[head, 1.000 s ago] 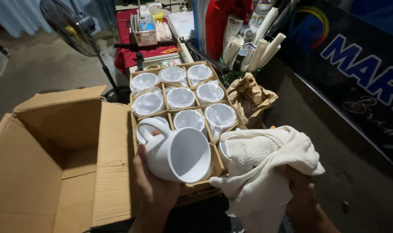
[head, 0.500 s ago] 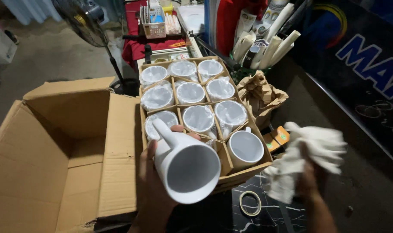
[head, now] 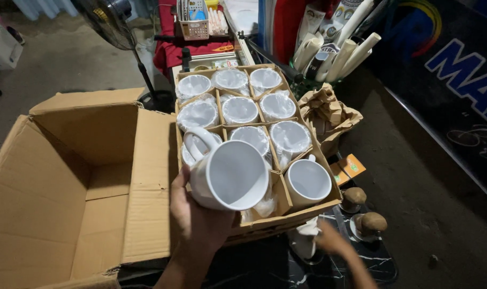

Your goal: Inspecting ceramic mugs, wiping them with a cloth, and placing them into a box.

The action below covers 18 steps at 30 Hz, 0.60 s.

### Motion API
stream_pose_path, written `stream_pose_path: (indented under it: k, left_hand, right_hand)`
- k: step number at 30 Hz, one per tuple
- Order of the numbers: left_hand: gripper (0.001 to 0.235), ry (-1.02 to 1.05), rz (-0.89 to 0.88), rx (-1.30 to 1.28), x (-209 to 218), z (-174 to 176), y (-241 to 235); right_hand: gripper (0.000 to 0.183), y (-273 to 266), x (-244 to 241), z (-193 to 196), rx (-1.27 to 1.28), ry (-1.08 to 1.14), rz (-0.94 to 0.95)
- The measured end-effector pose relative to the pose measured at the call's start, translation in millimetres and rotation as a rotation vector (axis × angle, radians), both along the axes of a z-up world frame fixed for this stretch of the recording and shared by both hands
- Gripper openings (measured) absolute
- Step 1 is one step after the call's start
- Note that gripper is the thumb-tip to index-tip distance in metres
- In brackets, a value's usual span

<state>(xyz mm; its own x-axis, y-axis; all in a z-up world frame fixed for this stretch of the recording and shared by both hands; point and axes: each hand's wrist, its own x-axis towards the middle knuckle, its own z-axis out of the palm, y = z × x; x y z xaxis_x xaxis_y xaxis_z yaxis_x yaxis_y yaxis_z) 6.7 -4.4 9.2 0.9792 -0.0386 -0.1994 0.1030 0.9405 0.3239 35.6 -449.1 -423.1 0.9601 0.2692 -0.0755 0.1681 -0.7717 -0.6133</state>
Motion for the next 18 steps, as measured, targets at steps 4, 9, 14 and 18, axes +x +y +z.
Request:
stream_pose_path:
  k: [4,9,14,18]
  left_hand:
    - [0.074,-0.047,0.031,0.046,0.4,-6.7,-2.8]
    - [0.067,-0.216,0.042,0.245,-5.1,7.5,-10.2]
    - [0.065,-0.422,0.006,0.454,-12.8,10.5,-24.2]
    - [0.074,-0.569,-0.095,0.826,-25.6,29.3,-18.5]
  right_hand:
    - [0.028,38.7,26.2,207.5,-0.246,0.231,-0.555]
    - [0.038,112.8,-33.0,428.8,0.511,-0.61,-0.222]
    - [0.082,188.6,-49.8,497.5,0.683,-0.678,0.31]
    - [0.097,206.6,-40.0,485.9,0.49,-0.685,0.429]
